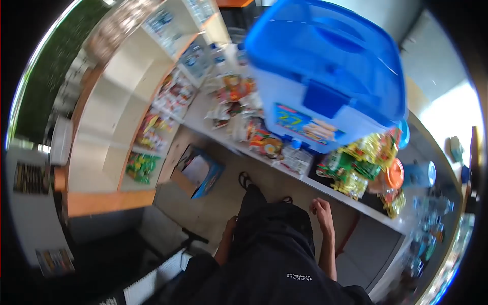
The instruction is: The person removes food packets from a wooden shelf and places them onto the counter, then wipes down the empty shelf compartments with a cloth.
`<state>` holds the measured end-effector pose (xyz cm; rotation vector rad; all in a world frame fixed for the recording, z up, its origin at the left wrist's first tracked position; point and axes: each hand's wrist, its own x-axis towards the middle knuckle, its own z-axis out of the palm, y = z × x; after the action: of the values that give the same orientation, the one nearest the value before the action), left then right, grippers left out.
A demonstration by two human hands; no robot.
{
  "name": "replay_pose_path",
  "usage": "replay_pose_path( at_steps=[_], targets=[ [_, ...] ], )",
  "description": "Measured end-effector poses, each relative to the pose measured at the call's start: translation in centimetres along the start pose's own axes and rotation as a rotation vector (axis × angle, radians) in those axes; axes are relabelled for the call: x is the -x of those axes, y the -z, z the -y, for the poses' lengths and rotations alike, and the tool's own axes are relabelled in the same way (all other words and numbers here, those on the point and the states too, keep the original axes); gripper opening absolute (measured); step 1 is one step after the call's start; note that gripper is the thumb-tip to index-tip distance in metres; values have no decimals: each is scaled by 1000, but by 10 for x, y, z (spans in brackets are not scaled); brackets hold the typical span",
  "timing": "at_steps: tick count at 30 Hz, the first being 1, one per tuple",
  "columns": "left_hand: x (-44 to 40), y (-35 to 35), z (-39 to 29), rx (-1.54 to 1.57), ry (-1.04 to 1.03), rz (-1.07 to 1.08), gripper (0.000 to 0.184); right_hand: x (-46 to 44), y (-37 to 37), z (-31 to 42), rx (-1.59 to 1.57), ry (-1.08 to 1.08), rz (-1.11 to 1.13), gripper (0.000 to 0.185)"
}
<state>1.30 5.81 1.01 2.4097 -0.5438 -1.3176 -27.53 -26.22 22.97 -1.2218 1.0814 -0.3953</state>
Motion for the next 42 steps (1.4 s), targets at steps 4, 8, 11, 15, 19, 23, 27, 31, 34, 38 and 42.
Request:
replay_pose_path(
  at_steps=[4, 8, 11, 15, 19, 23, 27, 31, 34, 38, 42],
  targets=[
    [40, -9, 32, 171, -2, -164, 40, -13, -23, 27, 258, 6, 414, 27],
    [54, -35, 73, 502, -32, -226, 37, -33, -61, 39, 376, -22, 498, 27],
    [47, -58, 94, 400, 144, -387, 36, -42, -96, 60, 436, -11, 510, 28],
    [19, -31, 120, 487, 17, -451, 33, -54, -159, 89, 385, -10, 563, 31],
    [3, 65, 101, 777, 133, -441, 39, -64, -244, 121, 412, 85, 669, 33],
    [5, 156, 99, 942, 138, -519, 45, -68, -351, 150, 431, 246, 746, 29],
    [7, 200, 117, 1061, 174, -480, 49, -64, -455, 184, 486, 532, 805, 24],
    [19, 209, 144, 1186, 165, -459, 51, -66, -551, 189, 467, 805, 843, 34],
    [24, 199, 164, 1314, 220, -474, 51, -77, -609, 179, 520, 1044, 720, 42],
    [38, 184, 181, 1459, 322, -543, 50, -113, -671, 154, 777, 1298, 344, 45],
    [47, 167, 188, 1536, 416, -608, 50, -149, -716, 130, 911, 1406, 254, 45]
  ],
)
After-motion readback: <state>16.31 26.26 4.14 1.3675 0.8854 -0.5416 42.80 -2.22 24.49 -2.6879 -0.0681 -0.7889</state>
